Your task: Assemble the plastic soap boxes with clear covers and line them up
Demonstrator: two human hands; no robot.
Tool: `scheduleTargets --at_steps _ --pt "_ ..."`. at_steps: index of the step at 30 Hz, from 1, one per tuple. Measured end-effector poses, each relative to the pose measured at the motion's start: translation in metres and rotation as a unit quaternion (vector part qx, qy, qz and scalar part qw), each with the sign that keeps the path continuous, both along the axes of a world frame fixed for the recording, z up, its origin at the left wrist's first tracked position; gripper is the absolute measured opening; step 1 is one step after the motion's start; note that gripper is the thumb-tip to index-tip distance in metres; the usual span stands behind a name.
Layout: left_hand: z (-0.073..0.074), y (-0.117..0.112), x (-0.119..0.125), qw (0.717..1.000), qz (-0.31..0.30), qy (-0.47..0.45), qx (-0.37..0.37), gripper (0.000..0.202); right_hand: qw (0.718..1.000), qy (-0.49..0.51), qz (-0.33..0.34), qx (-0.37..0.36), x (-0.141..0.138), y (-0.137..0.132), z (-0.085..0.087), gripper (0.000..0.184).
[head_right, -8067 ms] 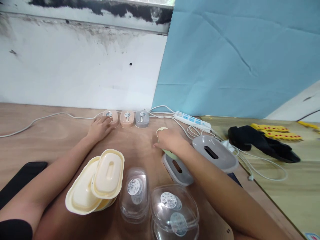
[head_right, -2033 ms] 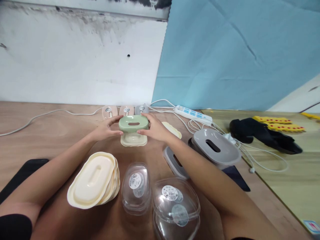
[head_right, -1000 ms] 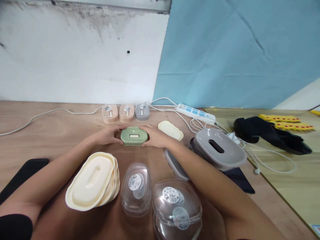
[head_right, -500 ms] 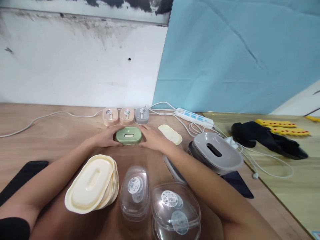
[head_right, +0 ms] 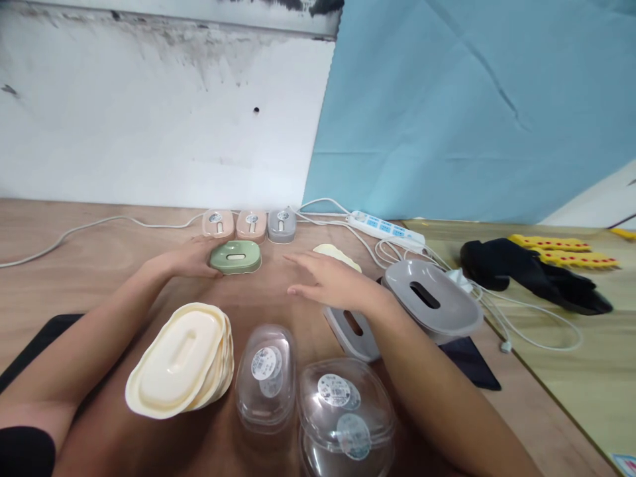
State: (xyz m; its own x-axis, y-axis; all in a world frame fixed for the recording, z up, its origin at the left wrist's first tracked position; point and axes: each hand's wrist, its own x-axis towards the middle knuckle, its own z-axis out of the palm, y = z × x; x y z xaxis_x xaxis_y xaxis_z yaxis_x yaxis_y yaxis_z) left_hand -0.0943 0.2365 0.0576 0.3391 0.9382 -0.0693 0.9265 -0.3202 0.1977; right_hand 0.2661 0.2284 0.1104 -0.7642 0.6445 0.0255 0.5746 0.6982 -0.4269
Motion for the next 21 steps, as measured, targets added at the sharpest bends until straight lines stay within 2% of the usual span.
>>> scheduleTargets --at_steps 4,10,13,15,17,19,21 --pt "0.002 0.000 -0.005 1.000 0.011 0.007 -0.007 0.090 0.999 0.013 -0.037 0.012 0.010 -0.002 0.010 0.068" --pt "0.001 0.000 -0.007 0.999 0.017 -0.025 -0.022 0.098 0.998 -0.019 -0.051 0.037 0.021 0.000 0.019 0.068" --pt "-0.002 0.000 -0.006 0.999 0.013 -0.045 -0.013 0.095 0.988 -0.030 -0.103 0.109 0.041 -0.005 0.036 0.069" --pt "-0.002 0.000 -0.006 0.998 0.007 -0.057 -0.008 0.091 0.971 -0.045 -0.160 0.171 0.056 -0.011 0.049 0.071" --pt "-0.001 0.000 -0.005 0.998 0.002 -0.070 -0.007 0.090 0.957 -0.069 -0.198 0.202 0.065 -0.020 0.058 0.071" --pt "-0.001 0.000 -0.003 0.997 0.004 -0.081 -0.008 0.091 0.965 -0.080 -0.175 0.177 0.061 -0.031 0.061 0.071" --pt "-0.001 -0.001 0.000 0.996 0.006 -0.091 -0.011 0.092 0.989 -0.071 -0.089 0.096 0.044 -0.041 0.057 0.071"
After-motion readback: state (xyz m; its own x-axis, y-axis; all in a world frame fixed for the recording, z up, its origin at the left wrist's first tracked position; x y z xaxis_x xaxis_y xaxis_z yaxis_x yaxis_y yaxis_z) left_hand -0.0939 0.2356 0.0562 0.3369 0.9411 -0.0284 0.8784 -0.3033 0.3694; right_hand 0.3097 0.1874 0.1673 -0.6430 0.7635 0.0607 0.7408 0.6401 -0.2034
